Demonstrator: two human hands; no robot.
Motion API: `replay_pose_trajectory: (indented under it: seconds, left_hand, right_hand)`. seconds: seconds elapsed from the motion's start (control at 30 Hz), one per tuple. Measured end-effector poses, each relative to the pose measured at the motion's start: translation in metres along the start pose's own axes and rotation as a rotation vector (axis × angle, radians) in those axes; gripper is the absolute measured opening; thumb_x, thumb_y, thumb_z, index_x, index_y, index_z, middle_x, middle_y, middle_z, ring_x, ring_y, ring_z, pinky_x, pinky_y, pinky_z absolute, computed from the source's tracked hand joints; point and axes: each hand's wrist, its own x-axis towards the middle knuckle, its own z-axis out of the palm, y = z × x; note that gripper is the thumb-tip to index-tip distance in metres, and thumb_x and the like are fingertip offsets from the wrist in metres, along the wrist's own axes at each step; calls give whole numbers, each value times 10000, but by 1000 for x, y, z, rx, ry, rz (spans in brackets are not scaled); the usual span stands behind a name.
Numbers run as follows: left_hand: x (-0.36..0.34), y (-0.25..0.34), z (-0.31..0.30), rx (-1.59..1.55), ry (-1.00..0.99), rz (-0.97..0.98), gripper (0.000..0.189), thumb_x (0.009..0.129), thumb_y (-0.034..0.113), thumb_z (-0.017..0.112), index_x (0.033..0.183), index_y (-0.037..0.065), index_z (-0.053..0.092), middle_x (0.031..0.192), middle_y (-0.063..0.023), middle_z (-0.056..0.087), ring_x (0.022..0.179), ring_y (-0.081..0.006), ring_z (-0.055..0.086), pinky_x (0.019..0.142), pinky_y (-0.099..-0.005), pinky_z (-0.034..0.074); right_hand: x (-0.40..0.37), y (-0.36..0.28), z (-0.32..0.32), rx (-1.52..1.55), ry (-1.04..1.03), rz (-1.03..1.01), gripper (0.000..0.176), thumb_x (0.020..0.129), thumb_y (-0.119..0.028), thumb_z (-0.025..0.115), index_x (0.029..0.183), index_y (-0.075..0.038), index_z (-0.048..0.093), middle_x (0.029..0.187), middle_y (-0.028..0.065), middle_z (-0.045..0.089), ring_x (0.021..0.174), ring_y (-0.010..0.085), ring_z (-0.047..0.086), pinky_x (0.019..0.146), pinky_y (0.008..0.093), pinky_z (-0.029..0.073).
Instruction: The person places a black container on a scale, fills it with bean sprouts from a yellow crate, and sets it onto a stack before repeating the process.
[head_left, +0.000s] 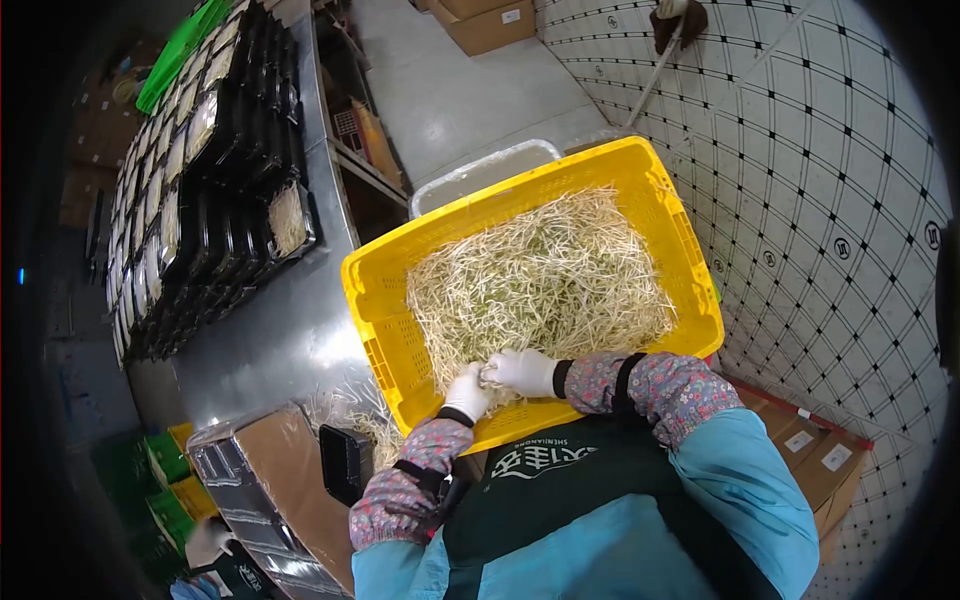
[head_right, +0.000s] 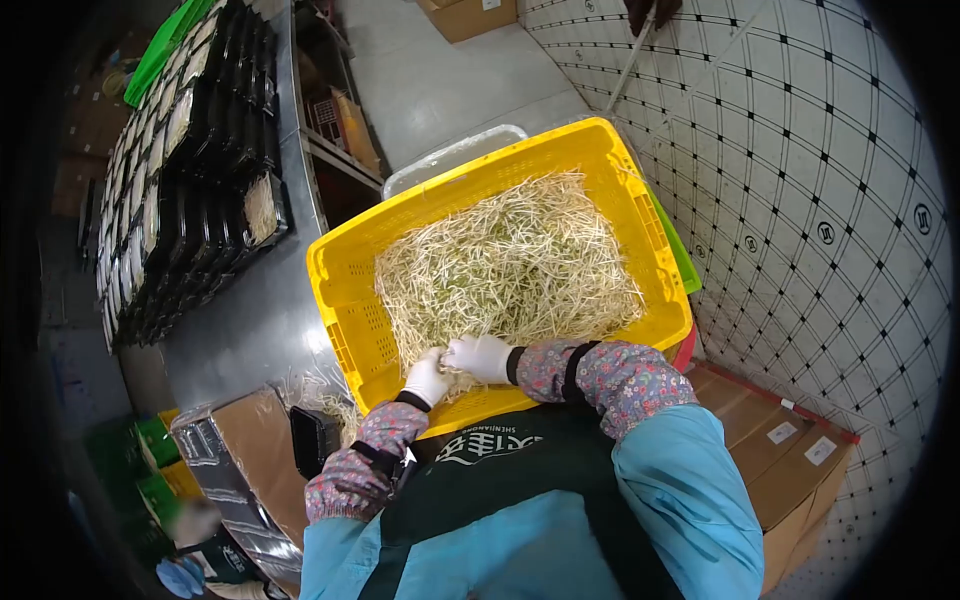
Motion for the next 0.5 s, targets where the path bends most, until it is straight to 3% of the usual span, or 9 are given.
replay_pose_trajectory:
  seconds: [0.07,0.1,0.13,0.2,0.23,0.3,0.37,0.4,0.5]
  left_hand:
    - [-10,2,-24,-256,153,33,468,739,129,753,1166,33,587,980,-176,679,955,-281,671,870,-378,520]
    - [-2,-13,-27,-506,187,-26,463,748,105,773,1163,27,584,1002,-134,686,940,-202,658,857,-324,517]
    - [-5,15,-57,-665,260,11,504,743,77,797,1191,8,575,1058,-106,677,968,-172,638,870,-298,515]
    - [3,32,-93,-735,373,104,844,721,99,833,1423,-23,381,1261,-151,589,1105,-205,597,952,-332,493]
    - [12,28,-101,-534,480,108,883,725,117,830,1447,-19,341,1329,-174,533,1169,-229,560,997,-351,460]
    - [15,25,-106,-297,570,118,920,734,151,824,1472,-10,300,1424,-205,442,1263,-271,492,1063,-373,401]
    - [10,43,-99,-242,551,120,914,744,183,817,1475,-3,300,1479,-220,373,1326,-306,430,1107,-381,351]
    - [6,61,-91,-458,410,16,896,764,197,800,1482,16,297,1476,-223,378,1353,-335,391,1134,-369,308]
    - [28,57,-41,-377,326,143,863,787,212,779,1483,31,303,1470,-225,381,1384,-343,350,1151,-368,273]
  right_hand:
    - [13,-4,-21,155,245,-34,450,821,-93,576,1262,-186,570,1095,92,562,1001,303,586,707,404,548]
    - [18,-5,-34,236,367,-52,475,820,-87,574,1283,-193,570,1101,99,561,1006,314,585,719,408,548]
    - [23,-8,-67,281,310,-37,621,799,-86,597,1393,-225,482,1242,150,527,1095,366,566,831,420,541]
    - [31,6,-116,291,270,-66,907,747,-165,715,1521,-252,250,1504,268,283,1284,450,444,1089,472,387]
    - [33,24,-126,356,285,-9,985,723,-223,756,1540,-235,205,1519,280,255,1317,467,399,1126,489,323]
    - [10,77,-140,230,339,121,1034,709,-315,772,1547,-178,180,1523,290,252,1356,480,325,1120,491,322]
    - [-31,111,-145,73,193,436,1048,688,-376,806,1533,-171,220,1510,283,279,1357,445,332,1093,497,352]
    - [-50,115,-141,-58,69,551,1078,667,-448,827,1527,-184,232,1522,258,264,1365,444,316,1062,570,356]
    - [-93,88,-110,-361,-259,360,1124,615,-553,835,1527,-279,238,1563,181,204,1407,445,242,1007,650,354]
